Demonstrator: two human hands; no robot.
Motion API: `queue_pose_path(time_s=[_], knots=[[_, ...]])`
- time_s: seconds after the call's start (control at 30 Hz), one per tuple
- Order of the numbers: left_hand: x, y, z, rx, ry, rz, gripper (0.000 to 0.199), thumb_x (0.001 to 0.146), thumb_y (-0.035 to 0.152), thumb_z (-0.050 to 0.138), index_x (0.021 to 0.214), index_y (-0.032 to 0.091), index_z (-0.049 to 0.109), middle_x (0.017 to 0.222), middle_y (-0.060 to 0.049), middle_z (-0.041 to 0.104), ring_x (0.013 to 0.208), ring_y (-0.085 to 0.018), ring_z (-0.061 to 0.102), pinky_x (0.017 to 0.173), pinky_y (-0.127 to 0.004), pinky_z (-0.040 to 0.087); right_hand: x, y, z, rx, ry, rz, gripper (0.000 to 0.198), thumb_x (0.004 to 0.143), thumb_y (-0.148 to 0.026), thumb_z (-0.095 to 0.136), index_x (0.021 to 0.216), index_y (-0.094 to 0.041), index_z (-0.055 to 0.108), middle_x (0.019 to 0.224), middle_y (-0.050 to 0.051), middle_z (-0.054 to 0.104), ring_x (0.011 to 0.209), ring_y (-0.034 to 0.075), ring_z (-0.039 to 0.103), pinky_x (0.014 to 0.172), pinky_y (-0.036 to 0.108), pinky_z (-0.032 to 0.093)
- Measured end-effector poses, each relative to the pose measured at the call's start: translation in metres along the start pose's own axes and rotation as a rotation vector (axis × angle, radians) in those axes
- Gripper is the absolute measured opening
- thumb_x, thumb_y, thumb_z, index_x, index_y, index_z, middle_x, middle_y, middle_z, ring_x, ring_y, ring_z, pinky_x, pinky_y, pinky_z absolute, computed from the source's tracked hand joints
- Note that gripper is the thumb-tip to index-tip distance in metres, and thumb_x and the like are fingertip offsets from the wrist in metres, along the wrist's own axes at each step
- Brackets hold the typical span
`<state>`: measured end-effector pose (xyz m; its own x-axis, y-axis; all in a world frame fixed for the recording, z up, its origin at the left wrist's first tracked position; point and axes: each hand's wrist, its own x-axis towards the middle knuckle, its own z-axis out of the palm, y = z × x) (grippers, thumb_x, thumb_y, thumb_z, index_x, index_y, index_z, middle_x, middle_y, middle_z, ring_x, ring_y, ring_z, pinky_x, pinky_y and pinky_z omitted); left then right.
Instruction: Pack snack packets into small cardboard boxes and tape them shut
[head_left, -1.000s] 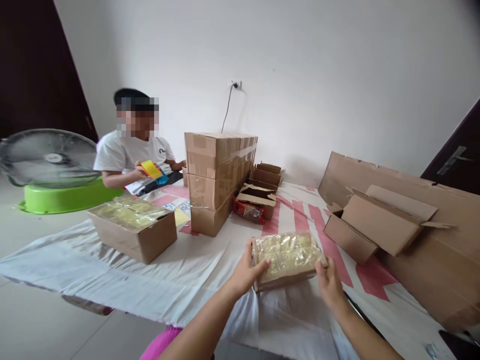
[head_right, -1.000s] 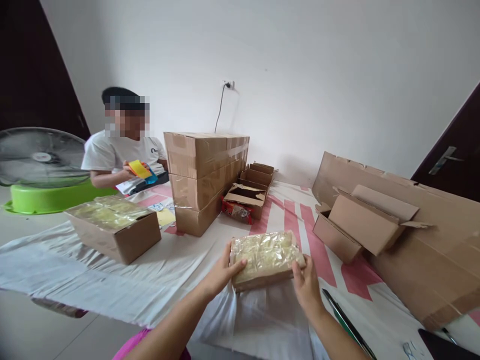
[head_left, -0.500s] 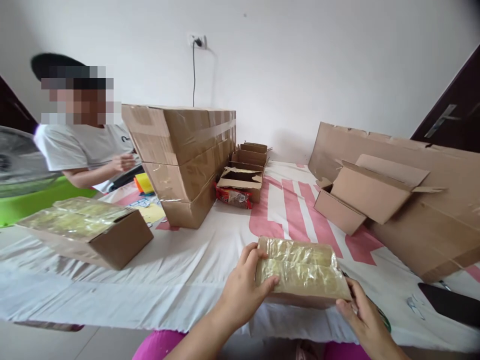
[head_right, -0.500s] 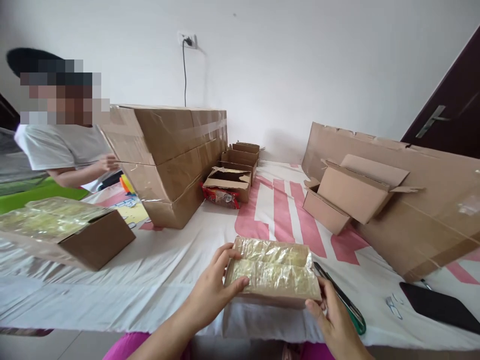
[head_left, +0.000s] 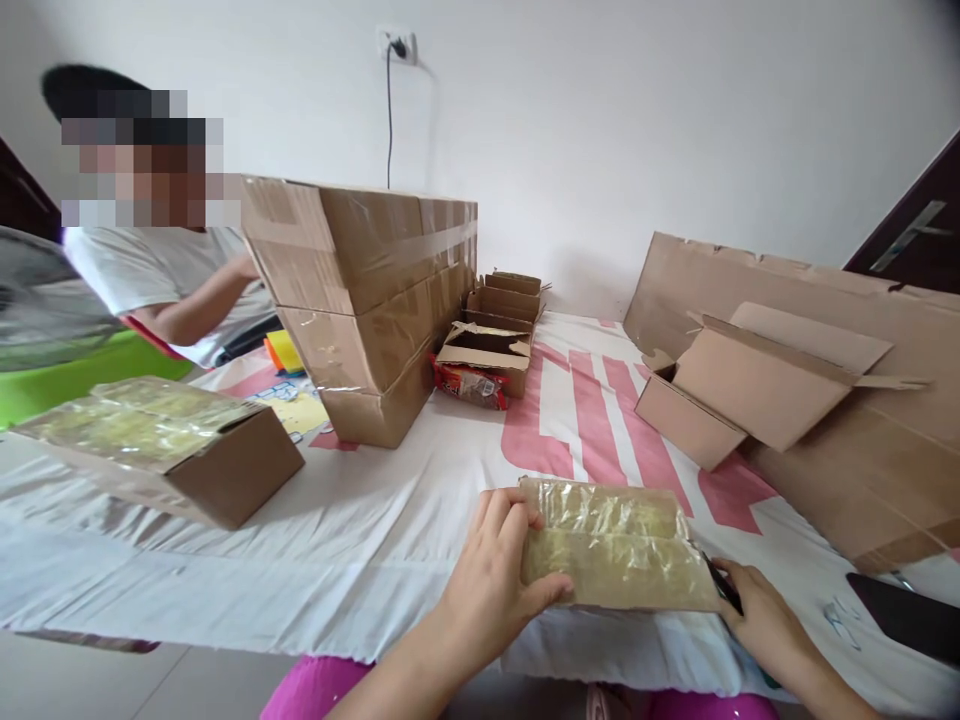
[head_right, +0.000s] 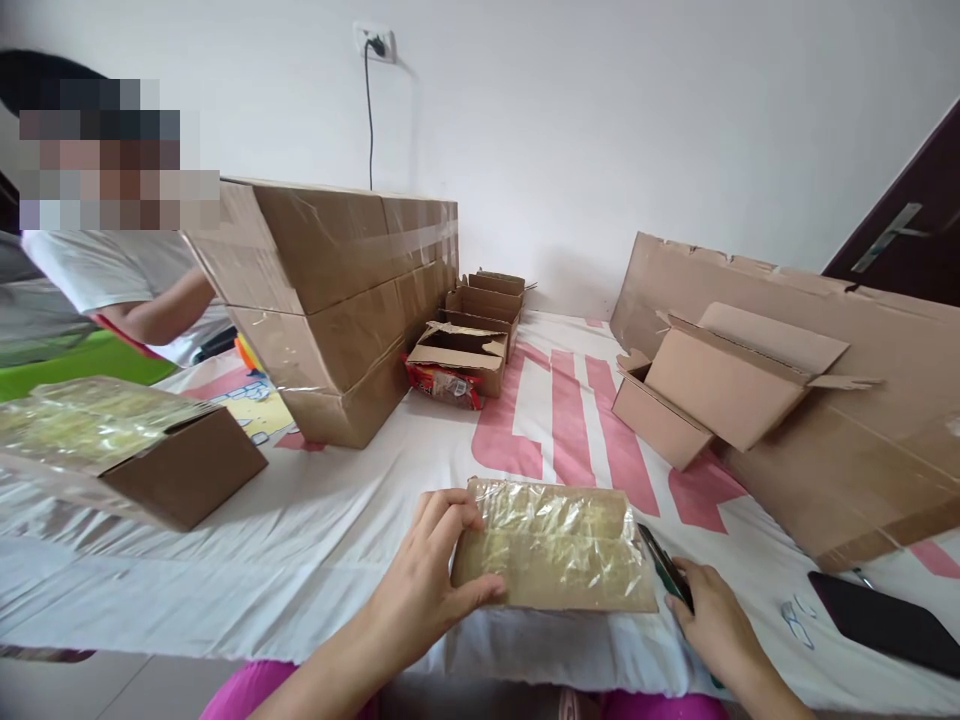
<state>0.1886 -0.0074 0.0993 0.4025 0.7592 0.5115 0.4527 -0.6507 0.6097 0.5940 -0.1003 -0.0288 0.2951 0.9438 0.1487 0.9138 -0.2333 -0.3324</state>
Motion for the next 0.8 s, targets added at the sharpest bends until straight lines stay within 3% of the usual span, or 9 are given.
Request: queue_pose_path(time_s=[0.1,0.27,0.4,0.5,0.6,0.67,0.8], knots=[[0.001,0.001,-0.002,0.024,0.003,0.077,0.052,0.061,0.028,0.088,0.091,0.021,0.046,0.093,-0.003,0.057,0.088,-0.023,0.053,0.073,-0.038,0.050,0.012,0.005,-0.008,0.109,-0.003,0.043,0.038,0.066,-0.039,0.053,0.098,-0.020,0.063,0.094,0.012,0.070,0.089,0.030,0.067,0.085,0.043,0.053],[-0.002,0.002,-0.001,0.001,0.059,0.139,0.061,0.061,0.019,0.087,0.105,0.022,0.046,0.097,-0.004,0.057,0.087,-0.022,0.056,0.073,-0.036,0.051,0.030,-0.019,-0.065,0.294,0.322,0.035,0.039,0.073,-0.044,0.055,0.105,-0.022,0.056,0.101,0.010,0.069,0.094,0.027,0.067,0.086,0.042,0.054],[-0.004,-0.004,0.006,-0.063,0.131,0.239,0.052,0.073,0.018,0.079,0.112,0.021,0.045,0.103,-0.007,0.054,0.093,-0.022,0.057,0.077,-0.035,0.052,0.033,-0.085,-0.121,0.228,0.289,-0.192,0.048,0.082,-0.048,0.058,0.123,-0.024,0.053,0.111,0.008,0.068,0.097,0.025,0.067,0.085,0.037,0.055],[-0.003,-0.011,0.011,-0.108,0.191,0.294,0.047,0.078,0.022,0.074,0.113,0.020,0.044,0.103,-0.009,0.053,0.097,-0.023,0.056,0.079,-0.037,0.052,0.034,-0.145,-0.149,0.025,0.099,-0.474,0.046,0.091,-0.042,0.052,0.135,-0.029,0.050,0.119,0.008,0.065,0.102,0.023,0.066,0.084,0.034,0.055],[-0.001,-0.013,0.013,-0.129,0.217,0.320,0.044,0.081,0.027,0.072,0.113,0.020,0.043,0.103,-0.009,0.053,0.097,-0.024,0.056,0.080,-0.039,0.053,0.040,-0.192,-0.156,-0.142,-0.075,-0.687,0.039,0.097,-0.037,0.044,0.135,-0.031,0.051,0.110,0.006,0.064,0.087,0.018,0.066,0.071,0.028,0.054],[-0.001,-0.013,0.013,-0.135,0.216,0.320,0.044,0.082,0.030,0.071,0.113,0.021,0.043,0.103,-0.009,0.053,0.098,-0.024,0.057,0.081,-0.040,0.053,0.046,-0.210,-0.153,-0.235,-0.100,-0.803,0.037,0.098,-0.034,0.044,0.134,-0.031,0.053,0.098,0.004,0.063,0.077,0.015,0.063,0.064,0.026,0.050],[-0.001,-0.012,0.012,-0.133,0.206,0.296,0.044,0.081,0.034,0.071,0.113,0.023,0.043,0.103,-0.008,0.055,0.099,-0.024,0.058,0.085,-0.042,0.053,0.059,-0.230,-0.142,-0.445,0.107,-0.993,0.040,0.094,-0.026,0.051,0.134,-0.028,0.053,0.086,0.004,0.059,0.079,0.019,0.054,0.070,0.032,0.043]])
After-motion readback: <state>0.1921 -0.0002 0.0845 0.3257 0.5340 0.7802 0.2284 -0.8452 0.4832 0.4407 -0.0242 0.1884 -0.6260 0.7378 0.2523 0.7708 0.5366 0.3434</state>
